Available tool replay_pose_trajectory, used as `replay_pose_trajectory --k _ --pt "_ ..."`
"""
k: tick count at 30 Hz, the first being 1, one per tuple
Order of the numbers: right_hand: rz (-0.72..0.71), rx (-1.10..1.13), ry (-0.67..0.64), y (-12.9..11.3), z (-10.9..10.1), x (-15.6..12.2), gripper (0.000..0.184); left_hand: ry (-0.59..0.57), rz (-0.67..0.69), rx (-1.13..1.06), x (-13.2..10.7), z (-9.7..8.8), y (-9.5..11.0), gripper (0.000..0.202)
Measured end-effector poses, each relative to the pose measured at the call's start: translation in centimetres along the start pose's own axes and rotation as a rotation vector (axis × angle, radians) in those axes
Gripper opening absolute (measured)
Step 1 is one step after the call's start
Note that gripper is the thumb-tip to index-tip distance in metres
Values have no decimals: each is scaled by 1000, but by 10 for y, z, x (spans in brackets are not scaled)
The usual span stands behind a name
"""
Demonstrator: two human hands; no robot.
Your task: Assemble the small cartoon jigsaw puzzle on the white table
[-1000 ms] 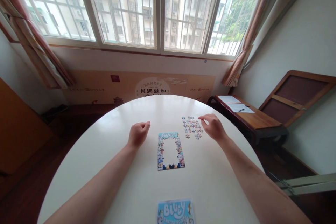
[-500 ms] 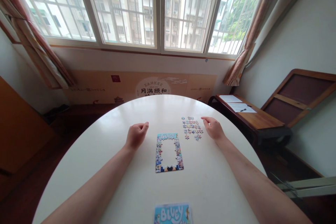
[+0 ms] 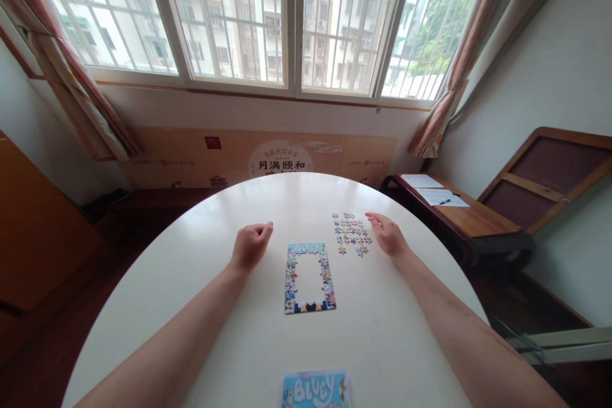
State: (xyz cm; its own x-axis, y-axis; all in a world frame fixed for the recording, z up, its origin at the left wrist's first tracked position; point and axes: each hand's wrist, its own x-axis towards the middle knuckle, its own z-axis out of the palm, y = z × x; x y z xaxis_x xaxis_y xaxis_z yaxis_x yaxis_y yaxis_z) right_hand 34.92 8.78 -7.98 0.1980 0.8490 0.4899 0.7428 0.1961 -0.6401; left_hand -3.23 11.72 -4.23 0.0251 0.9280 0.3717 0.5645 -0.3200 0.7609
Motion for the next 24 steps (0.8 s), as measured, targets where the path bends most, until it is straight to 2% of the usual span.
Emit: replay_pose_trajectory --k 6,24 --pt "24 0 -14 0 -2 -1 42 13 31 56 -1 1 0 51" --pt "66 30 -44 9 1 -2 41 -8 25 41 -2 4 2 50"
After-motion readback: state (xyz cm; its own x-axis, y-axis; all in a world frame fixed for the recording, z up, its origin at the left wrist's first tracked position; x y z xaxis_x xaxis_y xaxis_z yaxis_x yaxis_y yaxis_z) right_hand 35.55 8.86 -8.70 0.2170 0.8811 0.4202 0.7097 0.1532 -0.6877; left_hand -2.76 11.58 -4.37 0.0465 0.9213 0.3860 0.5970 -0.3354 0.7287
